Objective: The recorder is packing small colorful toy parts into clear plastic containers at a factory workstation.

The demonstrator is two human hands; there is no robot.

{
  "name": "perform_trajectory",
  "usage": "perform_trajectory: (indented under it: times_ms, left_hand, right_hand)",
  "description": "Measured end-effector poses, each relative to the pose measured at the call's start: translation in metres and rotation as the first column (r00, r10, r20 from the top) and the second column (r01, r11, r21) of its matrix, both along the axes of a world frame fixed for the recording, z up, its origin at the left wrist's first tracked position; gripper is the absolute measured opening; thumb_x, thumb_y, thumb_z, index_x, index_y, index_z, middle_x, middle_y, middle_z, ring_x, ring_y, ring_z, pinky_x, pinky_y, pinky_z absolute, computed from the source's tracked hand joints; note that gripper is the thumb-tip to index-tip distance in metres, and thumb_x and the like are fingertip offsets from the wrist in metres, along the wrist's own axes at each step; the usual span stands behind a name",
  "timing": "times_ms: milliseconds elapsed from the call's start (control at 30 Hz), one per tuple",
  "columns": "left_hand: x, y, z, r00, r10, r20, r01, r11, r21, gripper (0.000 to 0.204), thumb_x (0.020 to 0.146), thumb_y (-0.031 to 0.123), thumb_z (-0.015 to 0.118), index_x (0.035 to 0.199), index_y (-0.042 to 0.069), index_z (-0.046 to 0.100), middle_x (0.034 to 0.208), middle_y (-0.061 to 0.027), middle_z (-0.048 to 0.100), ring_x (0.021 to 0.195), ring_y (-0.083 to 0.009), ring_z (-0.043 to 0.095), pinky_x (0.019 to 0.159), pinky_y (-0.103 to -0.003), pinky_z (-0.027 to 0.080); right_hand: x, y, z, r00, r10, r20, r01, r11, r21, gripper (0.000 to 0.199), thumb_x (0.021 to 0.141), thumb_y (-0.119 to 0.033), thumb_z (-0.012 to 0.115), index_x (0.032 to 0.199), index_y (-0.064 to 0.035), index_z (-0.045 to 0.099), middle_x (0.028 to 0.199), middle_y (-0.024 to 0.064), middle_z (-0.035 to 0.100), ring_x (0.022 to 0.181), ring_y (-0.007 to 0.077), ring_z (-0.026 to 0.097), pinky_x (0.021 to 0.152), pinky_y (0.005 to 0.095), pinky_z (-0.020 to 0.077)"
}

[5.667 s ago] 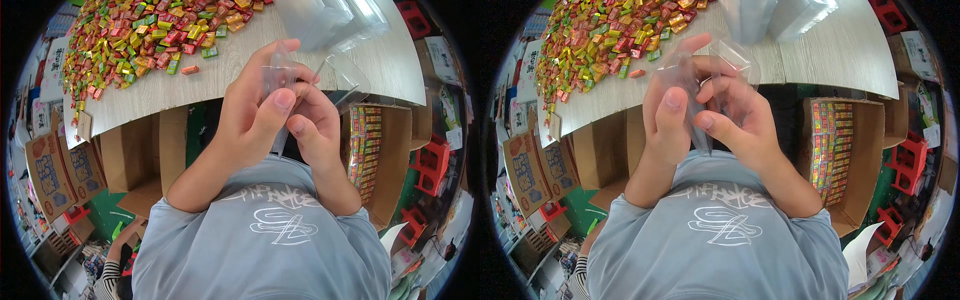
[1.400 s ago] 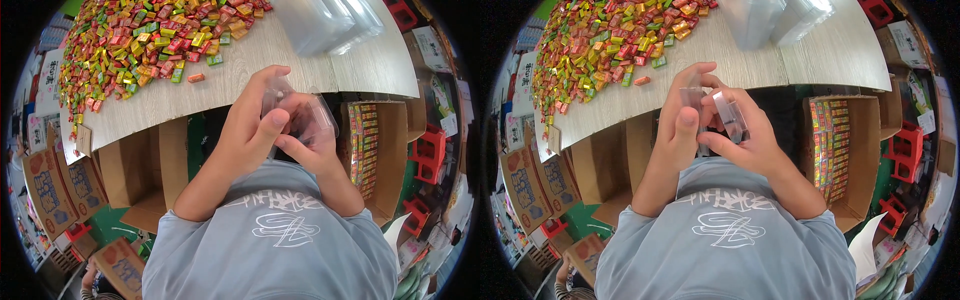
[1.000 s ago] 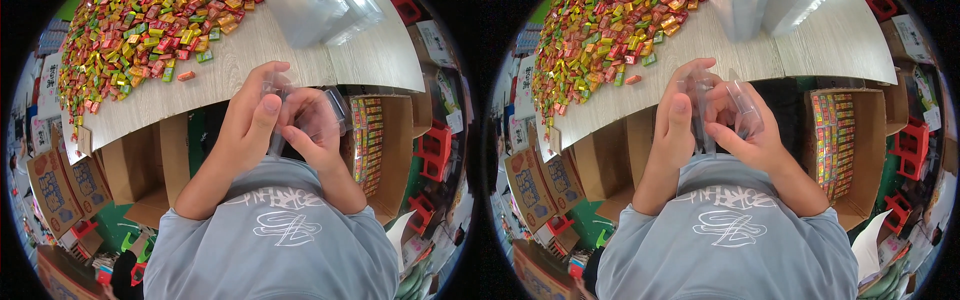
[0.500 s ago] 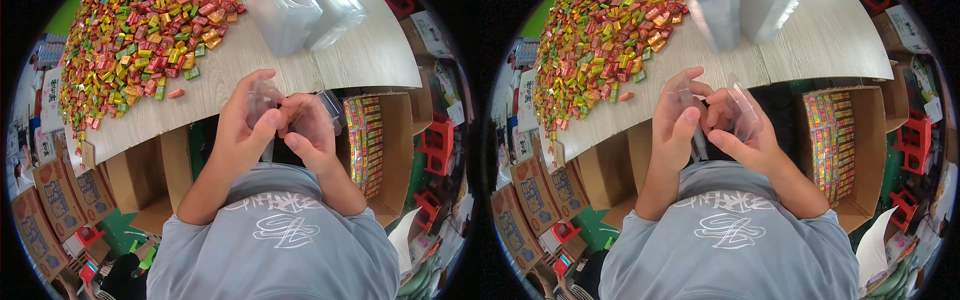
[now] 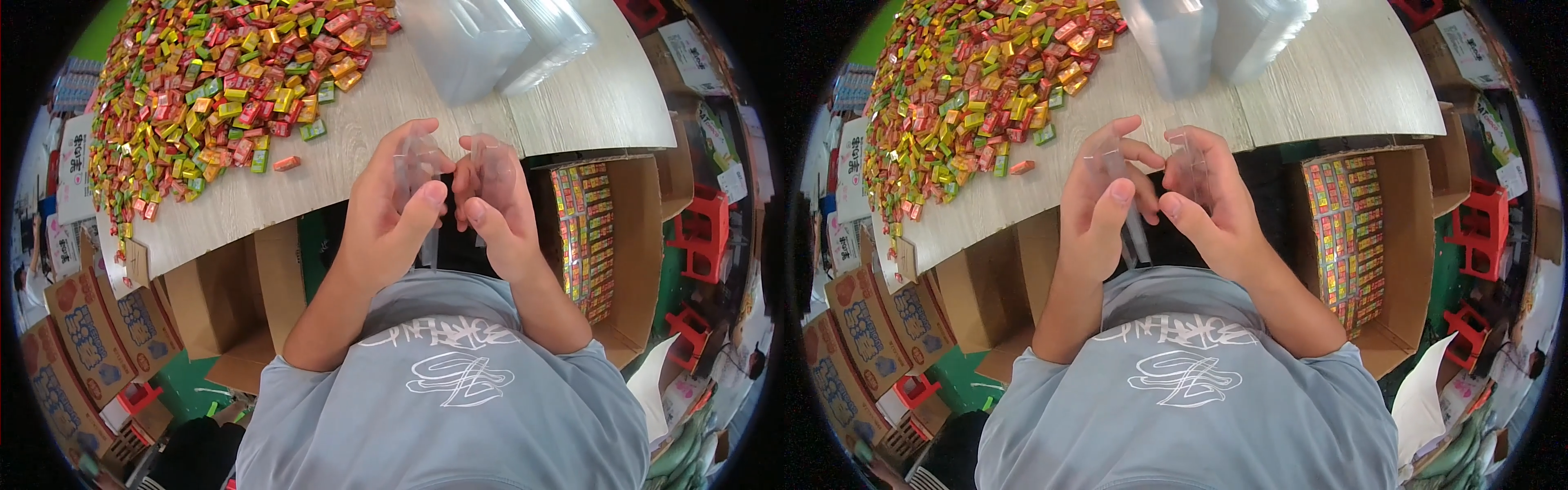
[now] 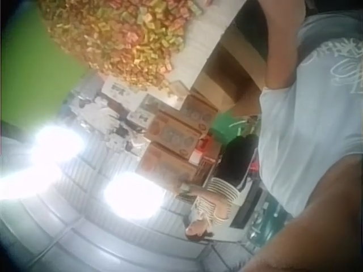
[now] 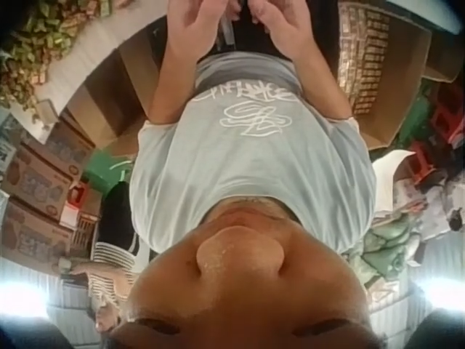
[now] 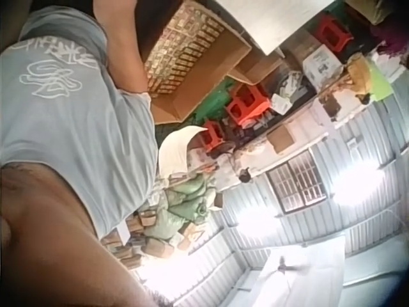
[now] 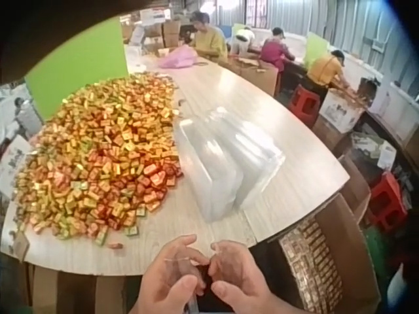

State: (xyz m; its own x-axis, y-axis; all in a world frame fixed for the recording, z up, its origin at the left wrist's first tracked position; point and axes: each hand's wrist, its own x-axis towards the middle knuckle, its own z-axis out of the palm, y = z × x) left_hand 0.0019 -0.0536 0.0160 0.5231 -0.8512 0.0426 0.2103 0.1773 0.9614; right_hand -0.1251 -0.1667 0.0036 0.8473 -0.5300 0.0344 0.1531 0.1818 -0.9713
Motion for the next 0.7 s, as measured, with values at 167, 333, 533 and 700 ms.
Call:
perform_trajectory:
  times_ms: [167,333,533,700]
  left_hand:
    - [0.002,0.003,-0.010,0.993,0.066,0.100,-0.057,0.995,-0.088,0.054,0.098,0.017,0.061,0.146,0.000,0.043,0.119,-0.0089,0.060,0.094,-0.0130,0.062,0.081,-0.028,0.052]
    - [0.002,0.011,-0.005,0.993,0.056,0.106,-0.051,0.998,-0.047,0.053,0.098,0.019,0.061,0.145,0.000,0.044,0.120,-0.0111,0.061,0.096,-0.0156,0.063,0.083,-0.030,0.053]
    - [0.001,0.017,0.000,0.997,0.039,0.067,-0.036,0.998,-0.042,0.052,0.098,0.020,0.059,0.144,-0.001,0.045,0.123,-0.0140,0.061,0.100,-0.0195,0.064,0.087,-0.032,0.052]
    - [0.001,0.020,-0.002,0.981,0.060,0.184,-0.054,0.998,-0.037,0.052,0.098,0.022,0.057,0.143,-0.003,0.047,0.125,-0.0171,0.060,0.112,-0.0254,0.061,0.099,-0.036,0.048]
  right_hand:
    - [0.006,0.012,0.002,0.992,0.093,0.080,-0.100,0.992,0.082,0.063,0.092,-0.016,0.072,0.144,-0.0023,0.039,0.108,0.0049,0.053,0.094,0.0108,0.053,0.083,0.0266,0.0474]
    - [0.007,0.015,-0.001,0.987,0.127,0.103,-0.134,0.988,0.070,0.061,0.091,-0.004,0.074,0.143,-0.0058,0.043,0.115,0.0049,0.056,0.107,0.0106,0.055,0.090,0.0288,0.0492]
    - [0.010,0.022,0.001,0.979,0.097,0.180,-0.126,0.980,0.157,0.069,0.089,0.000,0.075,0.148,-0.0044,0.040,0.116,0.0073,0.059,0.104,0.0136,0.057,0.087,0.0282,0.0493]
    - [0.007,0.020,-0.004,0.965,0.155,0.211,-0.186,0.973,0.135,0.069,0.089,-0.001,0.077,0.148,-0.0020,0.040,0.115,0.0091,0.060,0.103,0.0149,0.058,0.086,0.0287,0.0486]
